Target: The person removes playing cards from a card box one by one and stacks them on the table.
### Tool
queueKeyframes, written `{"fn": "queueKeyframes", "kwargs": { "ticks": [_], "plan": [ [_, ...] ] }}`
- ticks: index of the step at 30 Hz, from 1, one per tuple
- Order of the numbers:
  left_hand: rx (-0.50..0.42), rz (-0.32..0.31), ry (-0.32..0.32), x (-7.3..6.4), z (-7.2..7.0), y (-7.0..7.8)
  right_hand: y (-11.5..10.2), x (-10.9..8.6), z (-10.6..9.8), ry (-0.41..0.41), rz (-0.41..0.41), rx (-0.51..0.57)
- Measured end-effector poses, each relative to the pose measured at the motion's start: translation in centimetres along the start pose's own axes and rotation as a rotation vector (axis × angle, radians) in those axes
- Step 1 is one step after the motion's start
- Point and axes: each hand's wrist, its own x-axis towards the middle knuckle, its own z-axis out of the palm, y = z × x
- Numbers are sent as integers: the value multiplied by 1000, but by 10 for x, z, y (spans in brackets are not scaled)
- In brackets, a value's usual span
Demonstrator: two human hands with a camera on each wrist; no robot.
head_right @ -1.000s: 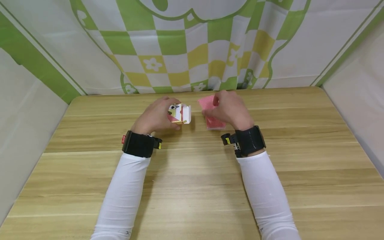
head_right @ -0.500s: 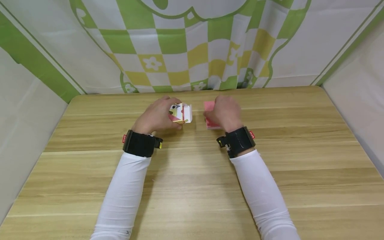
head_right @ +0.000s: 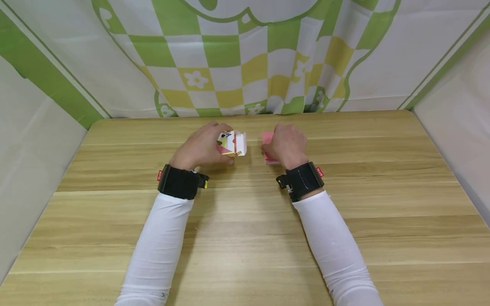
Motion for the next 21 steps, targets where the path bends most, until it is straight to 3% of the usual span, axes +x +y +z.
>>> {"fn": "queueKeyframes", "kwargs": {
  "ticks": [21],
  "plan": [
    [-16, 6, -2, 0, 1, 0, 0, 2, 5, 40, 7, -68]
  ]
}}
